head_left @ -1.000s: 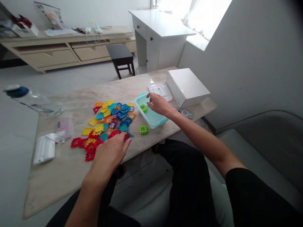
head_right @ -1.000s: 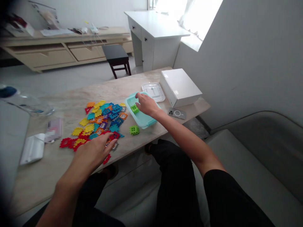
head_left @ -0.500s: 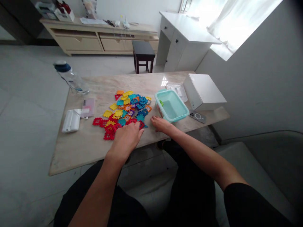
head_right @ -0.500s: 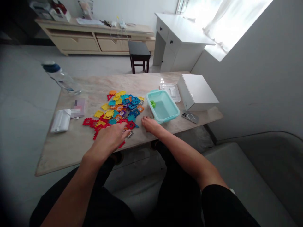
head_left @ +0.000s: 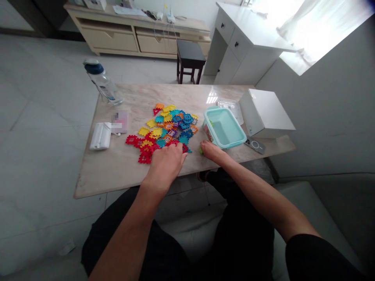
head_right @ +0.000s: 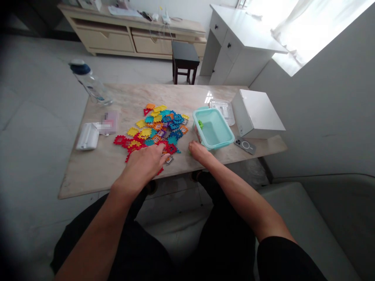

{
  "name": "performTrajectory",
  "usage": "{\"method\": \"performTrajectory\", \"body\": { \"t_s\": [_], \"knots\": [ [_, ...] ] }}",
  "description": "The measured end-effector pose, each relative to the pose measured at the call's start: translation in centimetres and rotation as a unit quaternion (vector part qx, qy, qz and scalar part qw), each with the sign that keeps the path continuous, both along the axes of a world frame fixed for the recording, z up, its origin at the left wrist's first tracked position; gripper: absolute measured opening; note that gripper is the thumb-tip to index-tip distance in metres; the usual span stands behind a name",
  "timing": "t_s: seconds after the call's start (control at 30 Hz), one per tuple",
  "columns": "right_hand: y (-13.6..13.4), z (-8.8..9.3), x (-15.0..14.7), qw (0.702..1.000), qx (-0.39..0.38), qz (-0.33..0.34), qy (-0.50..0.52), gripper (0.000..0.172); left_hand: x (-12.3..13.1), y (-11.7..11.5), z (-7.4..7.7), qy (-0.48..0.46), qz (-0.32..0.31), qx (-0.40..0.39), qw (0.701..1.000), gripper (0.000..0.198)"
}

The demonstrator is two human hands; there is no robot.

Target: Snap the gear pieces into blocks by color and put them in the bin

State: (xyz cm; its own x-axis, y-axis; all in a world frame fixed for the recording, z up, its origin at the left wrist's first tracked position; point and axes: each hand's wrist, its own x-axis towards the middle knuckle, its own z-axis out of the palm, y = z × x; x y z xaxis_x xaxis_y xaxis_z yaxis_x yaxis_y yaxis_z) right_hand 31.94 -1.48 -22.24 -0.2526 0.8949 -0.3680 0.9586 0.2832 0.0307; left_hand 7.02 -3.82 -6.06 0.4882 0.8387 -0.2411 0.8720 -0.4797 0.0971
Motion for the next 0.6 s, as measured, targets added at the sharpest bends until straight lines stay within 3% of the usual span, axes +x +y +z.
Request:
{"method": "performTrajectory", "body": {
  "t_s": [0.13,0.23,0.3,0.37,0.4,0.43,0.5,0.53,0.6],
  "knots": [
    [0.1,0.2,-0.1,0.998,-0.010,-0.053,0.041,0.030,0.1,-0.1,-0.1,-0.008,-0.005,0.020,1.000,0.034],
    [0.4,1.3,-0.3,0.992,-0.013,-0.097,0.079,0.023,0.2,-0.1,-0.3,-0.015,-0.006,0.034,0.999,0.031],
    [0.5,2.8,-0.4,0.987,-0.012,-0.122,0.104,0.031,0.0,0.1,-0.4,-0.028,-0.007,0.038,0.999,0.028],
    [0.3,4.8,-0.6,0.960,-0.032,-0.160,0.227,0.044,-0.3,0.5,-0.7,-0.056,-0.018,0.048,0.997,0.027],
    [0.0,5.9,-0.7,0.924,-0.055,-0.184,0.332,0.048,-0.5,0.8,-0.8,-0.077,-0.028,0.057,0.995,0.032],
    [-0.3,7.0,-0.9,0.863,-0.083,-0.209,0.453,0.050,-0.7,1.0,-0.9,-0.104,-0.042,0.068,0.991,0.042],
    [-1.3,9.2,-1.5,0.709,-0.144,-0.241,0.647,0.053,-1.0,1.4,-1.1,-0.167,-0.074,0.088,0.979,0.071],
    [-1.8,10.1,-1.8,0.648,-0.169,-0.247,0.700,0.055,-1.0,1.6,-1.1,-0.202,-0.090,0.097,0.970,0.083],
    [-2.9,11.7,-2.5,0.575,-0.208,-0.246,0.752,0.053,-1.0,1.7,-1.1,-0.271,-0.121,0.107,0.949,0.095]
  ]
}}
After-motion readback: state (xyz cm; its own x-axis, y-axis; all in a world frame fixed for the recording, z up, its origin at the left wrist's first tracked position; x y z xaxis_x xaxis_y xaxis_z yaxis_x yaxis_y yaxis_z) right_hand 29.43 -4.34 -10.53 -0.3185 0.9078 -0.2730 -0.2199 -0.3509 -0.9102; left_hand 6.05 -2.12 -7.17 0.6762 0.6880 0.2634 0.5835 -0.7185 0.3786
